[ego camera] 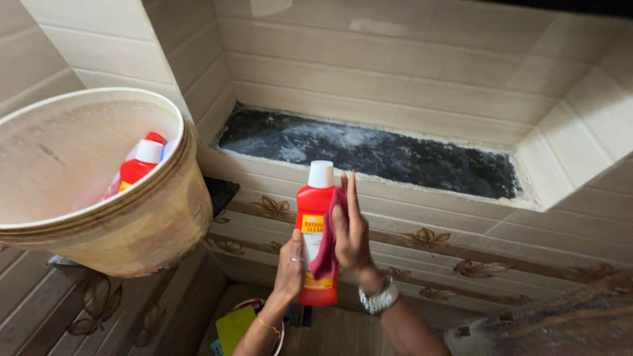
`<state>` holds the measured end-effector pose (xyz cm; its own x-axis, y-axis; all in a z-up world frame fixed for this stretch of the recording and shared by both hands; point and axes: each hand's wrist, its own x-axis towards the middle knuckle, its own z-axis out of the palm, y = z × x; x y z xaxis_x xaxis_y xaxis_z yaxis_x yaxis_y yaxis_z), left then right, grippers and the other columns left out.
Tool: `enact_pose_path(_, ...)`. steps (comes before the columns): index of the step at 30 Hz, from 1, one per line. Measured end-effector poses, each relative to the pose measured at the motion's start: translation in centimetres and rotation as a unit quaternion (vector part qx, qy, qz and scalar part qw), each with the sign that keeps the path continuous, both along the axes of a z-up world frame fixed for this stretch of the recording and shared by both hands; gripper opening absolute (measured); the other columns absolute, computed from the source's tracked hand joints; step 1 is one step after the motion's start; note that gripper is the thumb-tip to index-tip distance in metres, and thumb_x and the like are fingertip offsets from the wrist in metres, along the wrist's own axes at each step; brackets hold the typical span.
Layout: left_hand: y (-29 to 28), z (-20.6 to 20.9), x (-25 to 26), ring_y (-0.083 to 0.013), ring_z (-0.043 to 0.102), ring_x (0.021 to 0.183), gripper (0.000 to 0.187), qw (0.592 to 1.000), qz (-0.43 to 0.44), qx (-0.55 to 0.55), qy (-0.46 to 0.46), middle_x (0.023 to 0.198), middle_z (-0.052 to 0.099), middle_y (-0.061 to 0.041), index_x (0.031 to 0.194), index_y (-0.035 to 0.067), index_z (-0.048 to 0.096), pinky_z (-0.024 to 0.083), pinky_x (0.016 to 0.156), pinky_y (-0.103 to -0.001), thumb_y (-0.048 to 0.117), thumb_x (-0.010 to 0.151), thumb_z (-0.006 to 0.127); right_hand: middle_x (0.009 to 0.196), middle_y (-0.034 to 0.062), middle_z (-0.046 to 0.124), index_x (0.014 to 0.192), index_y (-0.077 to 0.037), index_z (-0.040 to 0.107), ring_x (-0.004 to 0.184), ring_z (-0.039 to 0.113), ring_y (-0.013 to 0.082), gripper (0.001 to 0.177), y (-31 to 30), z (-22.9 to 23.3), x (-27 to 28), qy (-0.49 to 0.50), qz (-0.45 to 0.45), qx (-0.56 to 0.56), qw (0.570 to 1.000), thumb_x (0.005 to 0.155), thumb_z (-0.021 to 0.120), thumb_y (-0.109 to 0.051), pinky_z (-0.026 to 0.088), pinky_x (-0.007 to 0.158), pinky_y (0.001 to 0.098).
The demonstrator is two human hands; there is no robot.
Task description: The person wipes a blue Softouch bottle with a pink cloth, places it on a bathroom shelf, then wipes a red bathroom cleaner bottle and places it on the same shelf. The person repeats the wiping and placement with another red bottle. The task involves cleaning and organizing bathroom supplies on a shelf.
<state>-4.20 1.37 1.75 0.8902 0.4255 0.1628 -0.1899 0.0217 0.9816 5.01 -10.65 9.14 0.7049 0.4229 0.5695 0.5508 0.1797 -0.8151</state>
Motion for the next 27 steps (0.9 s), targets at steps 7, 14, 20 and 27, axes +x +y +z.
enact_pose_path(7, -0.8, -0.4, 0.2, -0.0174, 0.072, 0.096, 0.073, 0.98, -0.099, -0.159, -0.071, 0.112, 0.075, -0.013, 0.126, -0.006, 0.065, 0.058, 0.088, -0.033, 0.054, 0.107, 0.027, 0.169, 0.0213, 0.037, 0.165, 0.004, 0.021, 0.157, 0.035, 0.0291, 0.062, -0.4, 2.8, 1.9, -0.031, 0.106, 0.042, 0.993, 0.113, 0.036, -0.026, 0.027, 0.129, 0.0369)
enact_pose_path(14, 1.0, 0.5, 0.7, -0.0207, 0.074, 0.096, 0.072, 0.975, -0.023, -0.2, -0.091, 0.112, 0.075, -0.015, 0.128, -0.004, 0.063, 0.059, 0.087, -0.036, 0.053, 0.105, 0.025, 0.166, 0.0285, 0.031, 0.164, 0.001, 0.009, 0.153, 0.039, 0.0376, 0.076, -0.5, -2.1, -2.7, -0.171, 0.052, -0.078, 0.981, 0.104, 0.053, -0.016, 0.036, 0.123, 0.0421)
enact_pose_path(20, 1.7, 1.0, 0.6, -0.0205, 0.074, 0.097, 0.073, 0.992, 0.039, -0.097, -0.067, 0.111, 0.077, -0.015, 0.122, -0.005, 0.067, 0.059, 0.087, -0.034, 0.054, 0.105, 0.027, 0.169, 0.0292, 0.025, 0.163, 0.004, 0.012, 0.155, 0.035, 0.0409, 0.072, 0.0, -5.2, -4.4, -0.162, 0.006, -0.077, 0.984, 0.105, 0.051, -0.014, 0.034, 0.124, 0.0423)
enact_pose_path(27, 0.6, -1.9, 0.9, -0.0184, 0.062, 0.068, 0.075, 0.995, 0.064, 0.081, -0.002, 0.076, 0.071, -0.015, 0.107, -0.003, 0.073, 0.051, 0.063, -0.032, 0.054, 0.109, 0.024, 0.17, 0.0269, 0.018, 0.16, 0.006, 0.004, 0.153, 0.03, 0.0377, 0.07, 0.7, -1.3, -1.5, -0.059, -0.012, -0.006, 0.998, 0.109, 0.04, -0.025, 0.032, 0.121, 0.0406)
